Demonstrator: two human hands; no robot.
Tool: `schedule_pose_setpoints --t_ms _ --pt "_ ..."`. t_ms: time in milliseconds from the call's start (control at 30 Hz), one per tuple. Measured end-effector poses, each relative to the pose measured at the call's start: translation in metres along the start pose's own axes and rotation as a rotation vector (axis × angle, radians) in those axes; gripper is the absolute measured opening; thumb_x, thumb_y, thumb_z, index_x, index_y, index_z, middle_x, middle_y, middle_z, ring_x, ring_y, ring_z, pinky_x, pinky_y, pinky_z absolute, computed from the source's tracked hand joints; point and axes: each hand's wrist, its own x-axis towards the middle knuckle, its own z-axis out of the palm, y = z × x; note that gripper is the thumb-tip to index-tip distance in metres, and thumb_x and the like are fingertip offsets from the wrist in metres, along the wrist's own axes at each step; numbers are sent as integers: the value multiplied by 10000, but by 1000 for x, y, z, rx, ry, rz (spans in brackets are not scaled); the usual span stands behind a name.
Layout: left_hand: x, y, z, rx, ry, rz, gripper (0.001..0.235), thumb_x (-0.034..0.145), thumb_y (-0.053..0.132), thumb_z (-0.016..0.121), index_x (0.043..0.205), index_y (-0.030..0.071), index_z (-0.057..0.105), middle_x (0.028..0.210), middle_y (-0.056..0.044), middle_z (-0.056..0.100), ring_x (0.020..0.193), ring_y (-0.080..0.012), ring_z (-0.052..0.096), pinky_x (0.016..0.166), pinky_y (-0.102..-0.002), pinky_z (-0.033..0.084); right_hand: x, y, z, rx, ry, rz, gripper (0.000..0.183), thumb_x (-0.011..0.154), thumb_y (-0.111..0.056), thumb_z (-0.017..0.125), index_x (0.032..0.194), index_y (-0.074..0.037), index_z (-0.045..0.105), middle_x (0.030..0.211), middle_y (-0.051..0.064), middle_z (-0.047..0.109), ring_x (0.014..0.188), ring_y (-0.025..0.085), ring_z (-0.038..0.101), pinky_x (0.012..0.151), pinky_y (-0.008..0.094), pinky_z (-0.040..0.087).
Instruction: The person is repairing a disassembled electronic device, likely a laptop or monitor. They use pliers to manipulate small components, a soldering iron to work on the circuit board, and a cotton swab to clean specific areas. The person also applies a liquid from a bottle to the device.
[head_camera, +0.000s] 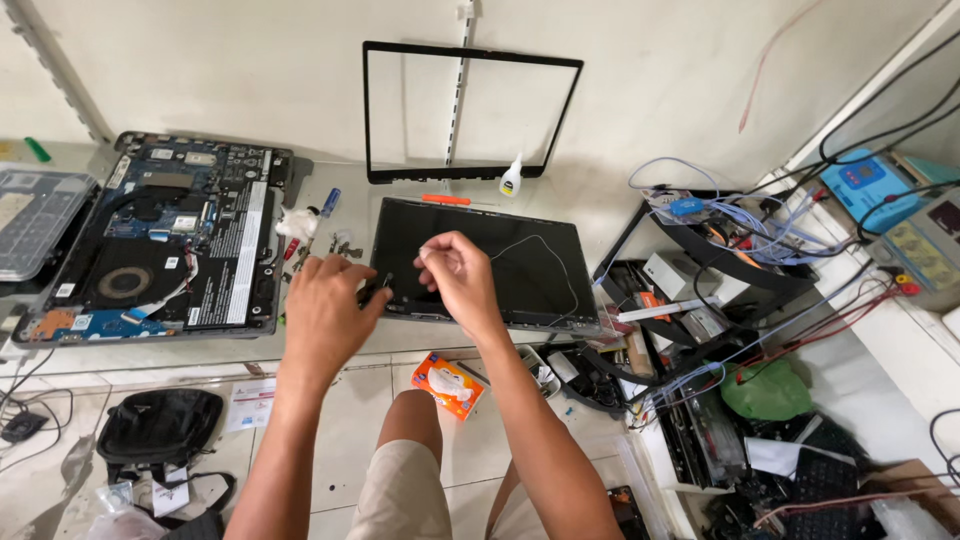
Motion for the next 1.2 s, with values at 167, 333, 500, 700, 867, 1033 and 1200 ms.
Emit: schedule_pose_setpoints --t_ms 167,333,500,700,867,1033,1200 --pt "-18 1 -17 110 -164 -70 477 782 548 692 1113 205 711 1092 -35 608 1113 -256 557 945 -400 424 -12 -6 -6 21 -3 -7 92 878 -47 627 930 27 642 758 181 673 600 163 633 533 254 535" --pt "-32 3 -26 209 -217 -112 537 781 522 695 1211 202 649 1136 -35 550 1121 -265 547 921 -390 401 -22 -8 -6 93 2 11 68 872 -21 616 914 30 636 748 188 666 589 174 632 539 267 540" --pt "-39 -5 -16 217 -154 -54 404 897 379 620 1269 223 611 1117 -33 561 1119 -258 585 968 -423 370 -19 -1 -9 261 45 25 69 833 34 632 887 77 632 765 223 667 599 193 634 579 313 573" --pt "-33 -1 -20 153 -10 -15 274 946 284 581 1192 186 652 1020 -72 590 988 -262 649 961 -416 416 -14 5 -5 403 0 38 204 795 71 685 992 98 640 810 226 678 647 218 680 639 340 605" --pt "-18 17 -58 -203 117 -50 292 959 170 588 1235 99 651 1042 -166 603 972 -362 652 888 -474 466 -10 1 -2 423 -35 32 198 818 59 702 1009 96 667 833 218 691 688 228 703 683 350 616" --pt "-14 23 -52 -1096 34 -174 346 973 28 473 1301 23 584 1120 -252 655 1063 -357 643 933 -515 498 -5 -1 -2 463 -19 10 191 826 53 707 1009 91 667 834 206 678 707 233 698 687 361 617" --pt "-15 28 -13 -1751 -123 -364 306 990 84 425 1227 -3 600 1030 -242 654 932 -344 697 804 -511 583 -2 -14 -9 425 -26 -36 184 829 61 703 1007 96 670 838 230 703 715 242 715 703 362 625"
